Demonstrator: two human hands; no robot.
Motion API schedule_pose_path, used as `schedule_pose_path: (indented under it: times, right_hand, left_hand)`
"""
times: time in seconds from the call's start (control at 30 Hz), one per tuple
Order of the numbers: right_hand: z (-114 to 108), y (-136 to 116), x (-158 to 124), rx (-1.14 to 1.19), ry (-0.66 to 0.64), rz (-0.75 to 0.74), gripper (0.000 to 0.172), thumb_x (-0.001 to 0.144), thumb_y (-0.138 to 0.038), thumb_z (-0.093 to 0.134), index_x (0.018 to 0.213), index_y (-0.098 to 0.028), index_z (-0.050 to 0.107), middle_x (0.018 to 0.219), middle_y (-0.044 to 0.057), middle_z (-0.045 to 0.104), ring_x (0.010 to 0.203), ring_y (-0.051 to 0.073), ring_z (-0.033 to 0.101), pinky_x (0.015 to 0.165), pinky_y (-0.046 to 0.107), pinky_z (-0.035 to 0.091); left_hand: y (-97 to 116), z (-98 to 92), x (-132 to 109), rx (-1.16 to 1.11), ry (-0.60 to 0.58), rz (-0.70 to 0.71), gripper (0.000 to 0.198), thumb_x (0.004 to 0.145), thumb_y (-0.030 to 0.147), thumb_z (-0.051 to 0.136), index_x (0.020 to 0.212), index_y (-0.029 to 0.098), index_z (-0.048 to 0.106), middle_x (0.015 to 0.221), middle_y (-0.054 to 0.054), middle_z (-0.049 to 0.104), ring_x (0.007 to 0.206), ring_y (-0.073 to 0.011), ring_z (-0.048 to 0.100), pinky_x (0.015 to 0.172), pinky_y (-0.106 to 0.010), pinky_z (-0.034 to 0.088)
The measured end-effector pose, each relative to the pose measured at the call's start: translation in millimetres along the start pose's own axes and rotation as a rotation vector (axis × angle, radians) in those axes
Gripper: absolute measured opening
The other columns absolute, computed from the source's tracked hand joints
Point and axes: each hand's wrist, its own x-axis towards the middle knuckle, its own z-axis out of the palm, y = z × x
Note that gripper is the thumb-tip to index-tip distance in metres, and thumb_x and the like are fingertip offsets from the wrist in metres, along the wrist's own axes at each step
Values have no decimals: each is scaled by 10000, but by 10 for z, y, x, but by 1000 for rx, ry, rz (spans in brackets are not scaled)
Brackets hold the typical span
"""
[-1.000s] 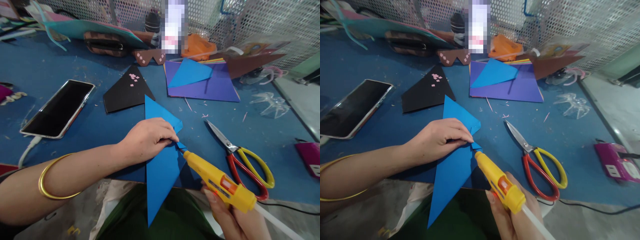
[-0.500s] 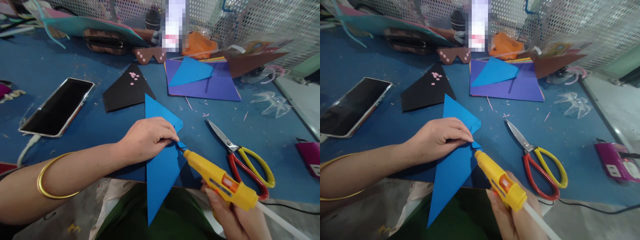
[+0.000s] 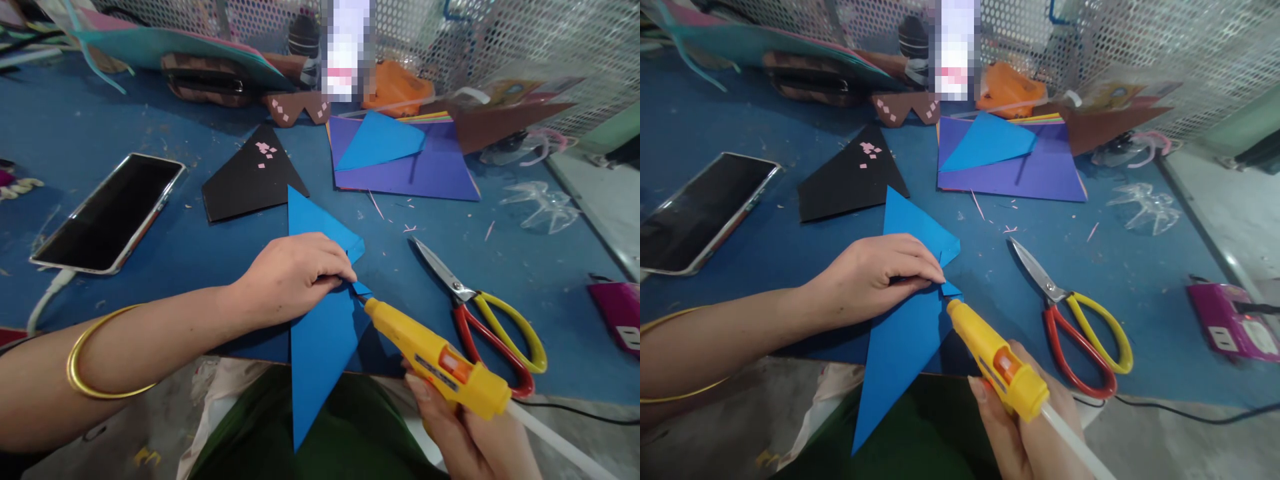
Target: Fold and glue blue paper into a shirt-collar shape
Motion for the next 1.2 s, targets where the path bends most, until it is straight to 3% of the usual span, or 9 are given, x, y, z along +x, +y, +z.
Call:
schedule_pose_path:
  times: [0.33, 0.5, 0.83, 1.1, 1.2]
  right_hand:
    - [-23, -78, 26, -13, 8, 8, 445, 922, -574, 541, 895, -167, 719, 833, 132, 764, 764, 278, 750, 622, 331, 623]
    - [-21, -52, -31, -38, 9, 33, 423, 918, -545, 560, 917, -159, 733, 942, 159, 767, 875, 312, 749, 698, 373, 634]
    - [-98, -306, 109, 120, 24, 113, 370, 919, -546, 530, 825, -223, 683, 702, 79, 728, 657, 246, 721, 560, 310, 595]
    - [-60, -193, 24, 35, 36, 82, 396, 922, -548, 545, 901, -189, 711, 858, 125, 763, 813, 289, 745, 718, 371, 622]
    - [-59, -242, 92, 40, 15, 39, 409, 941, -556, 503, 905, -195, 693, 834, 116, 757, 786, 279, 748, 656, 346, 618]
  left_hand:
    - [-5, -4, 2, -5, 0, 1, 185, 895, 124, 632, 967, 232, 764, 1022, 14, 771, 1022, -165, 686, 831, -265, 549]
    - [-3, -8, 8, -5, 0, 8, 182, 903, 140, 622, 963, 236, 763, 1022, 7, 772, 1017, -169, 690, 833, -269, 549]
    - [-1, -13, 13, 4, -9, 10, 184, 897, 132, 628, 972, 237, 759, 1022, 5, 772, 1020, -168, 690, 826, -261, 546]
    - [-2, -11, 14, 2, -2, 22, 180, 898, 126, 628, 971, 227, 759, 1014, 4, 771, 1008, -165, 689, 829, -266, 546]
    - [-3, -15, 12, 3, -10, 17, 187, 898, 124, 625, 974, 231, 758, 1020, 4, 771, 1016, -167, 687, 831, -270, 546]
